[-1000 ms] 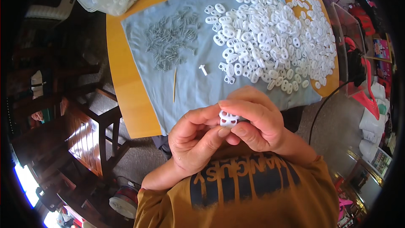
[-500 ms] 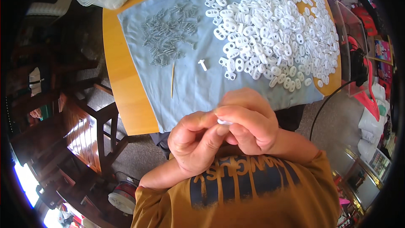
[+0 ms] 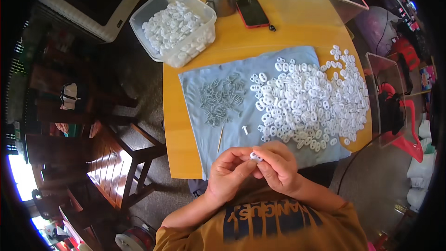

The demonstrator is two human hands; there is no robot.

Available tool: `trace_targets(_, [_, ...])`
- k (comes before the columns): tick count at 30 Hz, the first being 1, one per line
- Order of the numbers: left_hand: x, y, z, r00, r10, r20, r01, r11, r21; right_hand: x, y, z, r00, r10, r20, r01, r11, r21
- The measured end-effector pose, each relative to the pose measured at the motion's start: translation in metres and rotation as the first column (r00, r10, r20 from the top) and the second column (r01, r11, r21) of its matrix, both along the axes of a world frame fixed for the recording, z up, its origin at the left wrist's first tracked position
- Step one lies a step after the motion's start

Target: Assembling small white plastic cord locks by inserting metal springs into the plastic housing.

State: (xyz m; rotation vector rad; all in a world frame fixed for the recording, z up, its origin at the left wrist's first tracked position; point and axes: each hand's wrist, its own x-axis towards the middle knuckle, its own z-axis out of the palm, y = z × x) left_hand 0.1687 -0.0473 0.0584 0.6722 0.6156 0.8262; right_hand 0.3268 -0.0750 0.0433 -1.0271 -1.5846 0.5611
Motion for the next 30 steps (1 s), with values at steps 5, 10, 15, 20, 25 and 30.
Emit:
trace_targets(5, [-0.004, 0.021, 0.008, 0.995, -0.025, -0.099, 0.02, 0.998, -0.055, -0.003, 0.004, 0.005, 1.0, 0.001, 0.027, -0.001, 1.0, -0.006])
trace_targets(10, [-0.01, 0.073, 0.035, 0.974, 0.151, -0.168, -0.139, 0.987, 0.081, -0.002, 0.005, -0.001, 0.999, -0.032, 0.028, 0.034, 0.996, -0.087])
trace_targets(15, [-0.02, 0.178, 0.066, 0.914, 0.406, -0.015, -0.375, 0.856, 0.357, -0.005, 0.005, 0.0, 0.995, 0.044, 0.087, -0.034, 0.994, -0.108])
trace_targets(20, [-0.023, 0.167, 0.036, 0.895, 0.428, -0.123, -0.368, 0.866, 0.338, -0.004, 0.005, -0.004, 0.997, 0.041, 0.063, -0.034, 0.995, -0.096])
trace_targets(25, [-0.012, 0.08, 0.02, 0.864, 0.382, -0.327, -0.245, 0.888, 0.39, 0.0, 0.008, -0.009, 0.996, 0.014, 0.092, -0.008, 0.998, -0.063])
trace_targets(30, [-0.022, 0.015, 0.004, 0.823, 0.369, -0.431, -0.147, 0.872, 0.466, -0.005, 0.01, -0.008, 0.999, 0.011, 0.053, -0.009, 1.0, -0.029])
